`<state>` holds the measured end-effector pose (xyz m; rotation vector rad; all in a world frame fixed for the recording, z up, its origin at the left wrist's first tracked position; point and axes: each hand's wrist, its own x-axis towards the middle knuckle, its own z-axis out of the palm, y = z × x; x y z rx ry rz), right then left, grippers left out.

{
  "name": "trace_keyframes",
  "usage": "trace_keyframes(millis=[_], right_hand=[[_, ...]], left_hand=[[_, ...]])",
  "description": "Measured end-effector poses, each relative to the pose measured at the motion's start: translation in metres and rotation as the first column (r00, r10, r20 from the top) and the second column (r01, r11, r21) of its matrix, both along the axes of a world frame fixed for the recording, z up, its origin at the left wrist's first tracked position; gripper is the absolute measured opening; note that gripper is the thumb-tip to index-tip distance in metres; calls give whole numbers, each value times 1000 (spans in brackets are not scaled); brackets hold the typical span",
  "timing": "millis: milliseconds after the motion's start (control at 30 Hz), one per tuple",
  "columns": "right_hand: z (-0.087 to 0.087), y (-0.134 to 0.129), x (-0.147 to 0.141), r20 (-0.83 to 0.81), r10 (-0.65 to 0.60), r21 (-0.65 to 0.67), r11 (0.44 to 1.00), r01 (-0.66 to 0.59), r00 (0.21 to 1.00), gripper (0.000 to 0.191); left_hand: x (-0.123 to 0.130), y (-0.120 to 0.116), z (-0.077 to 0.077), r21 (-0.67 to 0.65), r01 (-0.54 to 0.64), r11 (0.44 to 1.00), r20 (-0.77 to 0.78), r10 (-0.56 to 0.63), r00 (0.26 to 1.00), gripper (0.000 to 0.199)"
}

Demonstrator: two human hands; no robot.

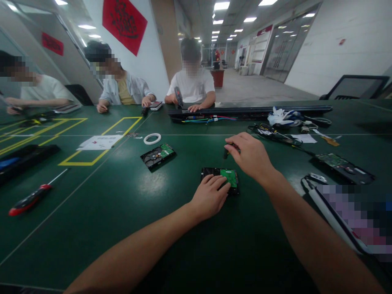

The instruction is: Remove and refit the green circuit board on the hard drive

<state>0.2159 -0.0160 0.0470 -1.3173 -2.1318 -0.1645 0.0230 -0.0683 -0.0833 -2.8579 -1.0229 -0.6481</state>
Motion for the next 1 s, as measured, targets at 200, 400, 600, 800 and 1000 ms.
trace_keyframes(millis=[200, 400, 600, 800, 1000], right_hand=[[-1, 0, 0, -18, 16, 26, 1000, -16, 1000, 21], [1, 0, 0, -37, 133, 21, 991, -132, 990, 24], [0, 1, 2, -44, 107, -3, 994, -108, 993, 30], [-1, 3, 4, -33, 74, 2, 997, -74, 997, 30], [0, 0, 2, -46, 48, -49, 998, -51, 998, 30]], left_hand=[[0, -1, 4, 1, -1, 1000, -1, 1, 1000, 35], [0, -1, 6, 3, 4, 1000, -3, -4, 1000, 35], [-1, 0, 2, 1, 3, 1000, -5, -3, 1000, 37], [-1, 0, 1, -11, 16, 1000, 24, -16, 1000, 36], [-1, 0, 1, -15, 6, 1000, 29, -6, 1000, 36]])
